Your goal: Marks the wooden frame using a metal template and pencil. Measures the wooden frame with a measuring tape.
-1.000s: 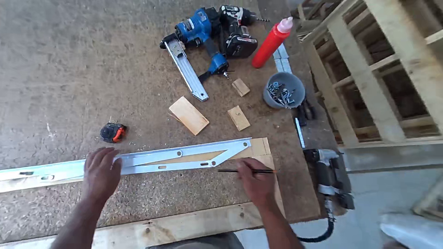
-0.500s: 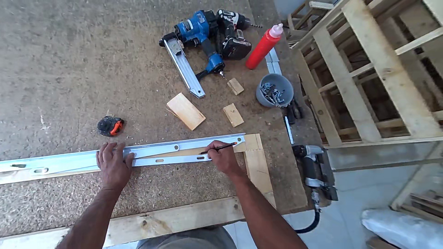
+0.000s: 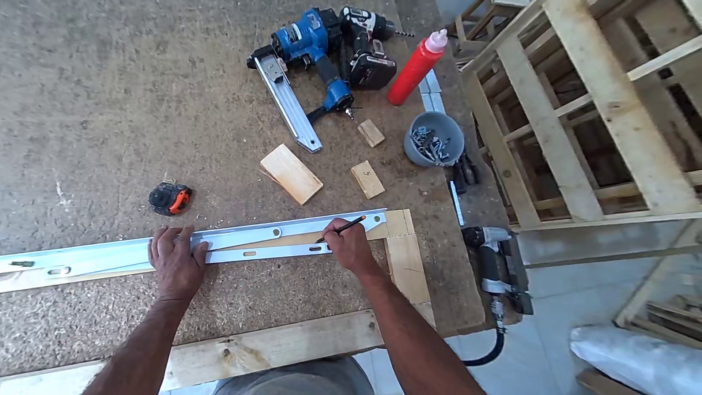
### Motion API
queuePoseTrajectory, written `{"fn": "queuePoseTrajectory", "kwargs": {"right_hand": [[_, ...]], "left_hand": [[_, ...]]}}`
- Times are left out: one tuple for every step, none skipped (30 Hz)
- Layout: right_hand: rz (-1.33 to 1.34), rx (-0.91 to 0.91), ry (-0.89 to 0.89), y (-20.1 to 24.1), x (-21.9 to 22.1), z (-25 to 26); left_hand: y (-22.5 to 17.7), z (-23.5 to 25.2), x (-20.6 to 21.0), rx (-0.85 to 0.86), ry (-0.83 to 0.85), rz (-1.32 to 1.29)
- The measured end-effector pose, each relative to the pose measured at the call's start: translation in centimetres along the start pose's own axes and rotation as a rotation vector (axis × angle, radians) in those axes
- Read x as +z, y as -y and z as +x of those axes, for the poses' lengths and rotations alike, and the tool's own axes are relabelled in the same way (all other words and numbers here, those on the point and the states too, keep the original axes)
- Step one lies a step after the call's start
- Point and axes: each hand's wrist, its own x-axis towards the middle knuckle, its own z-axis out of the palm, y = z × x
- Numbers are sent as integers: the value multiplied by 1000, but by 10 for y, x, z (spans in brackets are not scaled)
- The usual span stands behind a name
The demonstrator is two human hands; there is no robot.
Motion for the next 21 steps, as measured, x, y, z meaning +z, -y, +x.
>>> {"fn": "queuePoseTrajectory", "kwargs": {"right_hand": [[-17, -2, 1, 1, -1, 0], [-43, -7, 3, 3, -2, -1], [-55, -8, -2, 6, -3, -3], [-56, -3, -15, 7, -3, -4], [-53, 4, -24, 7, -2, -5], [-49, 4, -27, 7, -2, -6], [-52, 2, -20, 7, -2, -6], [-60, -1, -9, 7, -3, -6], [-66, 1, -2, 7, -3, -6], [-68, 3, -6, 7, -3, -5], [-61, 2, -16, 7, -3, -5], [-55, -1, -23, 6, -2, -5], [-54, 0, -24, 5, -2, -5], [-55, 4, -18, 6, -2, -5], [-57, 8, -11, 6, -2, -4], [-55, 6, -12, 5, -1, -3], [-43, 2, -25, 2, 0, -2], [-32, 2, -35, 1, 1, -1], [-24, 4, -38, 0, 2, 0], [-25, 8, -32, 0, 2, 0], [-29, 11, -26, 0, 2, 1]], "left_hand": [[-1, 0, -1, -2, 5, -1], [-1, 0, -2, -4, 16, -4], [-2, 0, -2, -6, 20, -4], [-2, 0, -2, -7, 20, -4], [-2, 0, -2, -7, 20, -1], [-2, 0, -2, -7, 21, 1], [-1, 0, -1, -7, 22, 2], [-1, 0, -2, -7, 24, 3], [-1, 0, -2, -8, 26, 4], [-1, 0, -1, -7, 25, 5], [-1, -1, -1, -5, 22, 5], [-1, -1, -1, -5, 19, 4], [0, -1, 0, -7, 18, 3], [0, -1, 0, -11, 18, 3], [0, -1, 0, -13, 16, 1], [0, -1, 0, -15, 18, 0], [1, -1, 0, -16, 22, -1], [1, -1, 0, -15, 24, -2], [1, -1, 1, -15, 23, -2], [1, 0, 0, -16, 20, -1], [1, 0, 0, -17, 18, -2]]}}
